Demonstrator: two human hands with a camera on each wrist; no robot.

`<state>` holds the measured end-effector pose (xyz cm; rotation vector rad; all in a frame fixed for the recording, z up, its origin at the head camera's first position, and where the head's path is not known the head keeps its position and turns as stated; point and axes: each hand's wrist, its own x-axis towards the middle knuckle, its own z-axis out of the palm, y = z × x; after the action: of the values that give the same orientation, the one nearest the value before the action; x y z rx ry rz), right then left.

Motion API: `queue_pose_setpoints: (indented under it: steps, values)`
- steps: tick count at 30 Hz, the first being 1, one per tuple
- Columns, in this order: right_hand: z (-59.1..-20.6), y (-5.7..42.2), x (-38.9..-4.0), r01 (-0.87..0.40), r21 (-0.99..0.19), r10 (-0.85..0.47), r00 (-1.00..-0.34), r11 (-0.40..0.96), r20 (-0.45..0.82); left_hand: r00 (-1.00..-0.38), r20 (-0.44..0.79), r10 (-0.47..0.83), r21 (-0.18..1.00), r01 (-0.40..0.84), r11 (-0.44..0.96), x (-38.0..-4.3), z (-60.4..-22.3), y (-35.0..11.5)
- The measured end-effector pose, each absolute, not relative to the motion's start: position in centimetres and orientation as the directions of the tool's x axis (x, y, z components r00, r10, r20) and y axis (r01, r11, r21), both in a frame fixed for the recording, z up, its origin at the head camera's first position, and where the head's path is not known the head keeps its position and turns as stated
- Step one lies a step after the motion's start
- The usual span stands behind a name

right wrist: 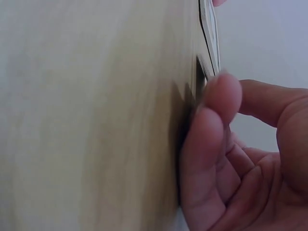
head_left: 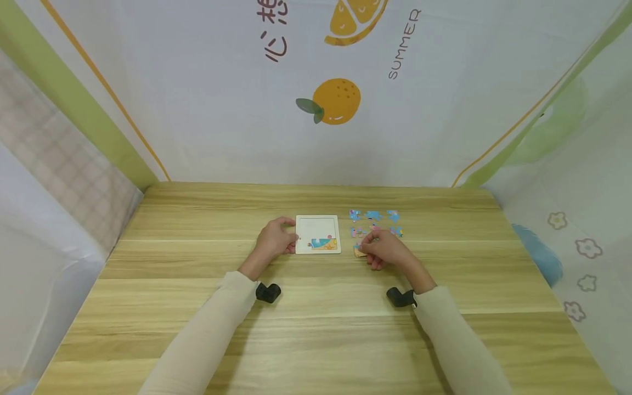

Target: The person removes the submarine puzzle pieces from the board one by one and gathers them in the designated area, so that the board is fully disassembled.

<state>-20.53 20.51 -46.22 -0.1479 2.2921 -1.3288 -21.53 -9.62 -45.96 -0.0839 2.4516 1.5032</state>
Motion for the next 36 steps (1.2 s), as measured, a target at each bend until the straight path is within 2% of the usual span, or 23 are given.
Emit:
queue_pose_setpoints:
  steps: [13, 22, 31, 36]
  values:
    - [-46.2, 20.2, -20.3, 0.147, -0.843, -0.309, -0.887, 0.517, -0.344, -0.963, -0.257, 0.077, 0.866, -0.194, 0.460, -21.7, -46.0, -9.6]
    - [-45.4, 19.5, -21.0, 0.148, -0.813, -0.281, -0.891, 0.563, -0.357, -0.959, -0.275, 0.074, 0.876, -0.218, 0.430, -21.5, -45.8, -9.6]
    - [-44.3, 16.2, -21.8, 0.104, -0.850, -0.362, -0.873, 0.516, -0.326, -0.960, -0.269, 0.082, 0.882, -0.212, 0.420, -21.6, -46.1, -9.6]
    - [-44.5, 14.6, -22.1, 0.123, -0.865, -0.391, -0.854, 0.487, -0.342, -0.959, -0.272, 0.083, 0.883, -0.214, 0.418, -21.6, -46.2, -9.7]
